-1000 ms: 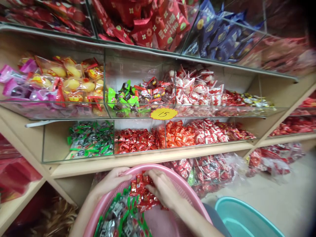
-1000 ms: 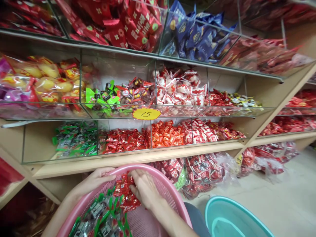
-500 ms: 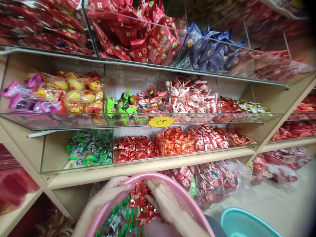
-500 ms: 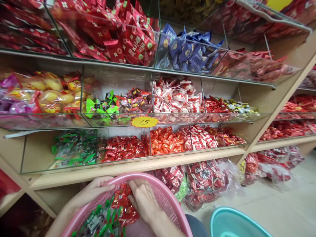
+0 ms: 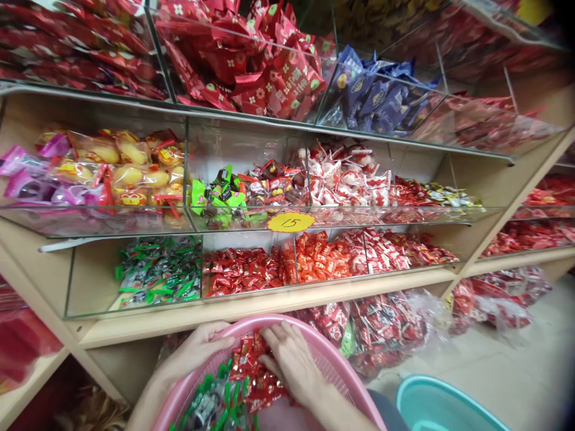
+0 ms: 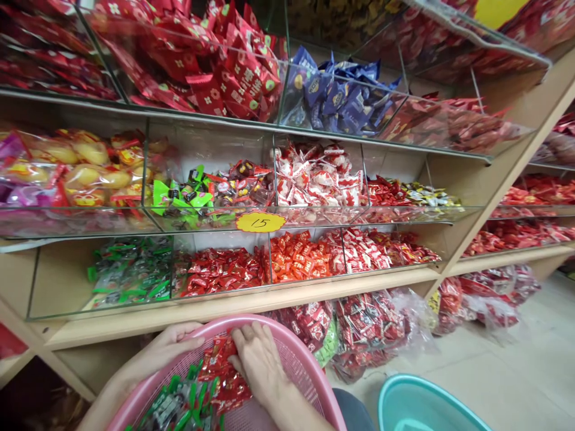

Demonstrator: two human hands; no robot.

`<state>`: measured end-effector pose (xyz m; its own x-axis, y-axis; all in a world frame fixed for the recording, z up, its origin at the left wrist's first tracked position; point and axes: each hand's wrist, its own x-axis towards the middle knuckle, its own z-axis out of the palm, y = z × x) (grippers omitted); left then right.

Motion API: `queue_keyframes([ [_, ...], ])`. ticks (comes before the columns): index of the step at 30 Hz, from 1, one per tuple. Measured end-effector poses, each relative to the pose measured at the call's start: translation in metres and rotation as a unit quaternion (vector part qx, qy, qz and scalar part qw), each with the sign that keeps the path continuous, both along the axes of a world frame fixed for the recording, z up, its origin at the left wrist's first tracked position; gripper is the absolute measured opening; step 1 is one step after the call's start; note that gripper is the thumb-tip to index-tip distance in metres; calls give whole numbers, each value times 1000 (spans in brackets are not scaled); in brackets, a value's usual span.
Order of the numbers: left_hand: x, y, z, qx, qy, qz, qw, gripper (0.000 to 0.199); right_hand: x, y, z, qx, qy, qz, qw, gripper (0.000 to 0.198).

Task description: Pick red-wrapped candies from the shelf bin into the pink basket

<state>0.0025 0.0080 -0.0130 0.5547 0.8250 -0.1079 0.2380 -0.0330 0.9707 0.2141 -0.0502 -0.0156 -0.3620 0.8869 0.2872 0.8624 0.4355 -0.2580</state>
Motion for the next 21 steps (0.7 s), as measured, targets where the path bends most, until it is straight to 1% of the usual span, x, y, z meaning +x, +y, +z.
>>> queue_keyframes([
  [4, 1, -2, 1, -7, -5, 9, 1000, 37, 1, 2, -2, 15, -7, 1, 1000, 36],
  [8, 3, -4, 6, -22, -28, 2, 999, 32, 1, 2, -5, 10, -13, -4, 1000, 36],
  [11, 4, -5, 8, -22, -33, 7, 999, 30, 1, -2, -1, 17, -4, -1, 1000, 33],
  [13, 4, -5, 7, -18, -34, 9, 999, 31, 2, -3, 8, 28, 14, 4, 999, 29],
  [16, 4, -4, 4, -11, -25, 12, 1000, 35, 4, 5, 35, 53, 45, 25, 997, 28],
  [18, 4, -3, 1, -7, -24, 16, 1000, 37, 6, 23, 57, 69, 56, 39, 995, 27],
  [19, 4, -3, 0, -19, -30, 12, 999, 36, 6, 35, 67, 71, 51, 40, 995, 23],
  [21, 5, -2, -2, -31, -44, 14, 998, 35, 7, 65, 84, 70, 11, 26, 997, 18],
])
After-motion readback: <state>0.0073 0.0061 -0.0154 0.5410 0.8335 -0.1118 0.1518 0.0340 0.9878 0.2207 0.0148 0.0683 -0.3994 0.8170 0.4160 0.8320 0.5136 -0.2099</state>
